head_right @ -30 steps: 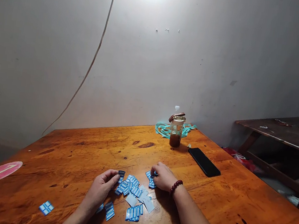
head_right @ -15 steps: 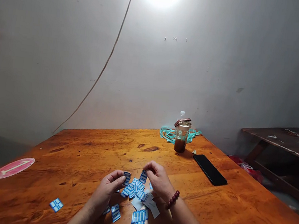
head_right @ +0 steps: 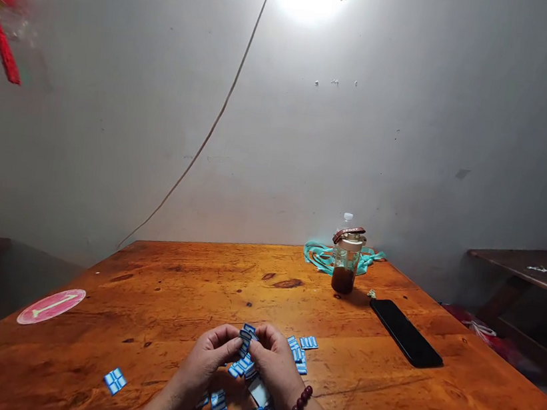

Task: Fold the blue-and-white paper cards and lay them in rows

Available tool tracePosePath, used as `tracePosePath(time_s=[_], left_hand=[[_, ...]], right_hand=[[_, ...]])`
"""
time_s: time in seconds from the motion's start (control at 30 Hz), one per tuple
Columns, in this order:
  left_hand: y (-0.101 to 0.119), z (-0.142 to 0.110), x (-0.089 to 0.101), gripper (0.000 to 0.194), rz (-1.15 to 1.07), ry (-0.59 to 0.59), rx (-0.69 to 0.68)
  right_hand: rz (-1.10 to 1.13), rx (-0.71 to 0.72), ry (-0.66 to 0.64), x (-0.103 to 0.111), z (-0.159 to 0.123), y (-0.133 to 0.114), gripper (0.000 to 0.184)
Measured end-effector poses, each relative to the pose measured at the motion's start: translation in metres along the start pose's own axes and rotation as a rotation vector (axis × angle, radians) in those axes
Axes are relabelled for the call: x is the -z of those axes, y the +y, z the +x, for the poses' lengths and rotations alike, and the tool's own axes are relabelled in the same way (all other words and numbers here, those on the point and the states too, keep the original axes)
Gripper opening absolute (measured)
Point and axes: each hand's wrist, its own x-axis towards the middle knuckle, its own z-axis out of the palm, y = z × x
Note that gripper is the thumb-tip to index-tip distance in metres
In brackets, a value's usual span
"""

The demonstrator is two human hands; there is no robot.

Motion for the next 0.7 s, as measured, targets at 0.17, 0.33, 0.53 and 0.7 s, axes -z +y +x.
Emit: tracePosePath(time_s=[0.17, 0.33, 0.53, 0.7], left_hand=[[-0.007, 0.002, 0.000, 0.019, -0.064, 0.029, 0.052], [-0.013, 0.005, 0.004, 0.023, -0.109, 0.200, 0.127], [-0.014, 0.004, 0.000, 0.025, -0.093, 0.214, 0.145], [-0.016, 0.005, -0.002, 0.026, -0.104, 0.213, 0.112]], right_hand=[[0.056, -0.003, 0.077, 0.010, 0.006, 0.002, 0.019], [0.096, 0.004, 0.108, 0.013, 0.009, -0.002, 0.021], [0.053, -0.012, 0.023, 0.001, 0.001, 0.001, 0.021], [-0.013, -0.040, 0.069, 0.000, 0.003, 0.013, 0.021]])
